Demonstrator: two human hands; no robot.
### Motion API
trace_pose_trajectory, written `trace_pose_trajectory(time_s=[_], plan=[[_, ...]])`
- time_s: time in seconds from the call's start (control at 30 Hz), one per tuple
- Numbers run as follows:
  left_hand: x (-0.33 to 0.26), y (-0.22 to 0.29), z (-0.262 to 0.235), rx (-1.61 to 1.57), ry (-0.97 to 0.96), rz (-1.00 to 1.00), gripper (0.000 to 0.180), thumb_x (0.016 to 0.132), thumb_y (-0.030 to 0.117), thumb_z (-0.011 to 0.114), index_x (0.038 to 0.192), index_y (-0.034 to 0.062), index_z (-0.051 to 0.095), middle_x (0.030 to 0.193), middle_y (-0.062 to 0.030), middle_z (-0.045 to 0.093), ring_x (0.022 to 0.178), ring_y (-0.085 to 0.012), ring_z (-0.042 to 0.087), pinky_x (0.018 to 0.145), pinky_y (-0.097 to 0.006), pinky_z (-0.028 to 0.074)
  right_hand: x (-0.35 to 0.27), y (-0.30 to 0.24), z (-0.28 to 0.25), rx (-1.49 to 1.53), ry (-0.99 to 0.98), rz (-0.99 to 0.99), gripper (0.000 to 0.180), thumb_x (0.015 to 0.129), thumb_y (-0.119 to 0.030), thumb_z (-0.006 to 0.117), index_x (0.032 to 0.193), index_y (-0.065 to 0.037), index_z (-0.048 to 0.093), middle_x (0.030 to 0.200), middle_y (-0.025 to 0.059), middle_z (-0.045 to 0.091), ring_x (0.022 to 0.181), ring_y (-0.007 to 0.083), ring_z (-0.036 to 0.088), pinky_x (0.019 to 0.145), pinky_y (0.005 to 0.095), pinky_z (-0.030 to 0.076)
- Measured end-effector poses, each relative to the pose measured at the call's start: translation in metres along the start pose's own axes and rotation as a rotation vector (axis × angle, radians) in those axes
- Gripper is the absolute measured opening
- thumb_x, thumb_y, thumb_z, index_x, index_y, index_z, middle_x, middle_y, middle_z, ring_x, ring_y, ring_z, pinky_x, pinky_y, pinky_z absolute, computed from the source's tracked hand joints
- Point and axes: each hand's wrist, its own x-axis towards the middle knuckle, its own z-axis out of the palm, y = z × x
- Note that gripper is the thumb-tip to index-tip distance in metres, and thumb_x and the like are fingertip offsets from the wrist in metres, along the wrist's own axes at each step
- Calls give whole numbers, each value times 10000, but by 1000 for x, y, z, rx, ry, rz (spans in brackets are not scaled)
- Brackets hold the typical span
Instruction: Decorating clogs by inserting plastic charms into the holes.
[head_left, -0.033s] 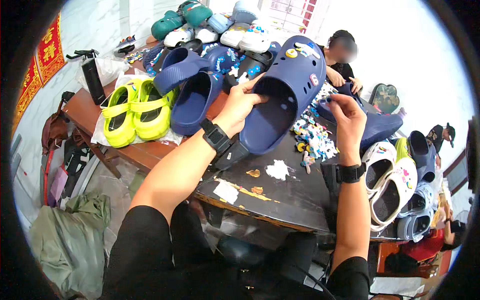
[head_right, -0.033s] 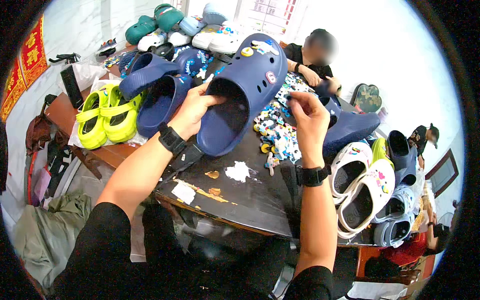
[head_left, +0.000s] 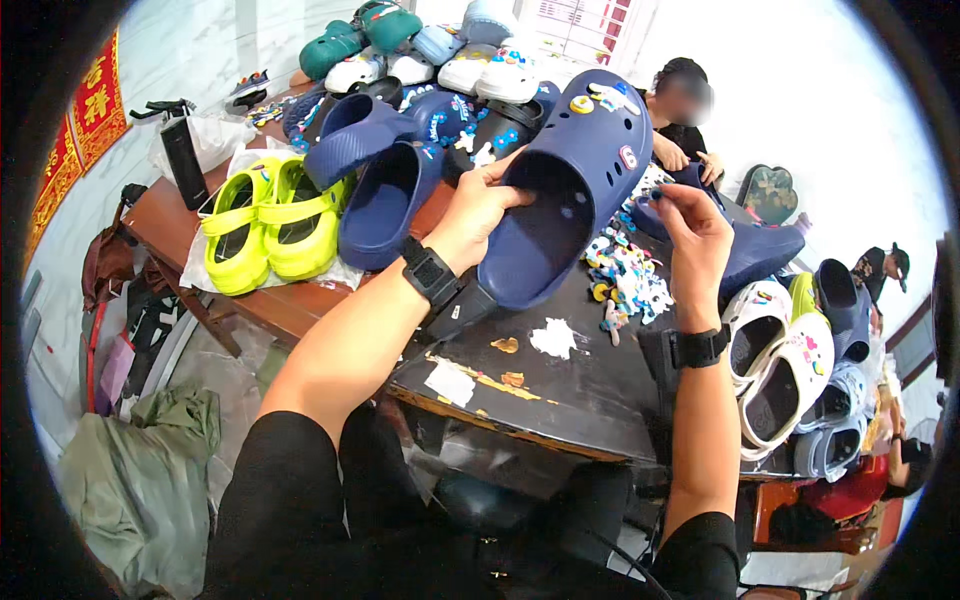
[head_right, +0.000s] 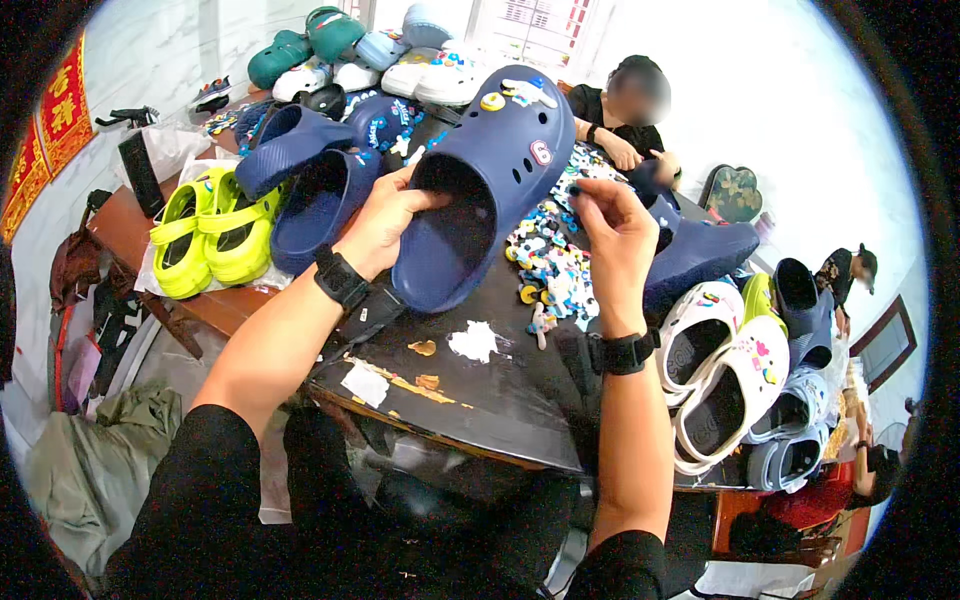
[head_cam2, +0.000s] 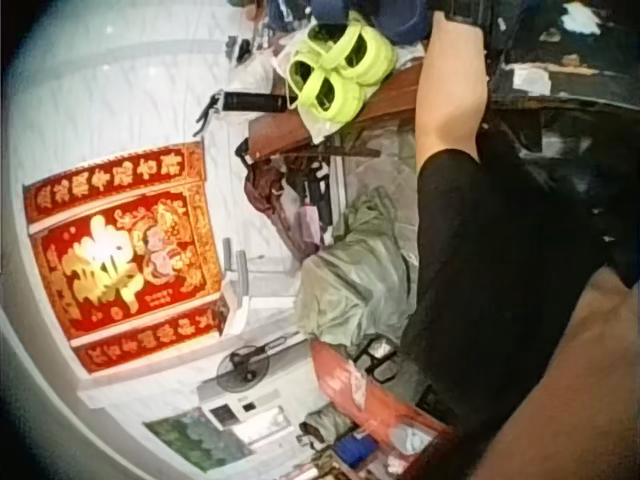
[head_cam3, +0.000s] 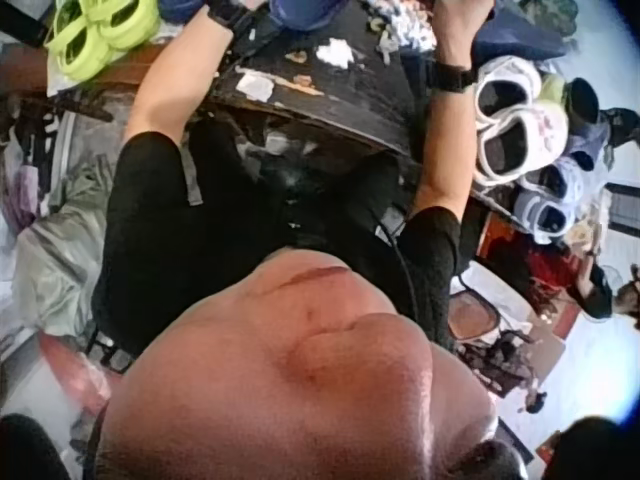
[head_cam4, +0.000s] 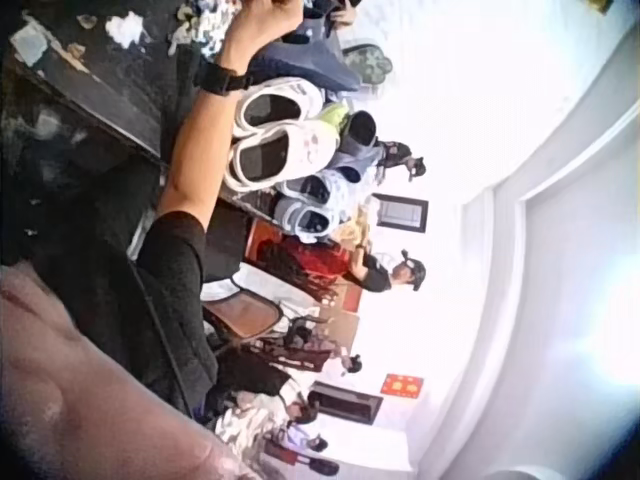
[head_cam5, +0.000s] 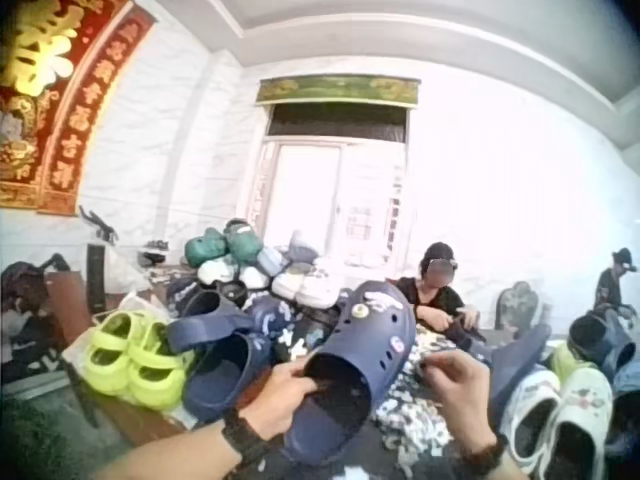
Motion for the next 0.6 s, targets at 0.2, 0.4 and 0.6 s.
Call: trace_pose_trajectory(time_s=[0.2, 0.4, 0.6], plan=[[-3, -6, 6, -79, -58, -36, 326, 799, -85, 583, 1115, -24, 634, 1076, -110, 690, 967, -209, 666, 893, -337, 516, -13, -21, 17, -320, 84, -297, 134, 846, 53, 662, 965, 1, 691, 884, 32, 688, 770, 76, 613, 720, 217, 492], [-5, -13, 10, -55, -66, -93, 322, 795, -91, 582, 1106, -27, 636, 1065, -119, 689, 936, -214, 676, 856, -346, 535, -18, -30, 25, -501, 106, -530, 188, 754, 105, 709, 900, -11, 689, 859, 71, 690, 753, 130, 647, 698, 248, 513], [-6, -13, 10, -102, -72, -142, 330, 790, -102, 568, 1107, -31, 624, 1035, -136, 687, 912, -224, 685, 830, -352, 559, -17, -27, 29, -609, 23, -753, 202, 719, 101, 706, 887, -9, 683, 874, 106, 696, 793, 229, 674, 719, 299, 533]])
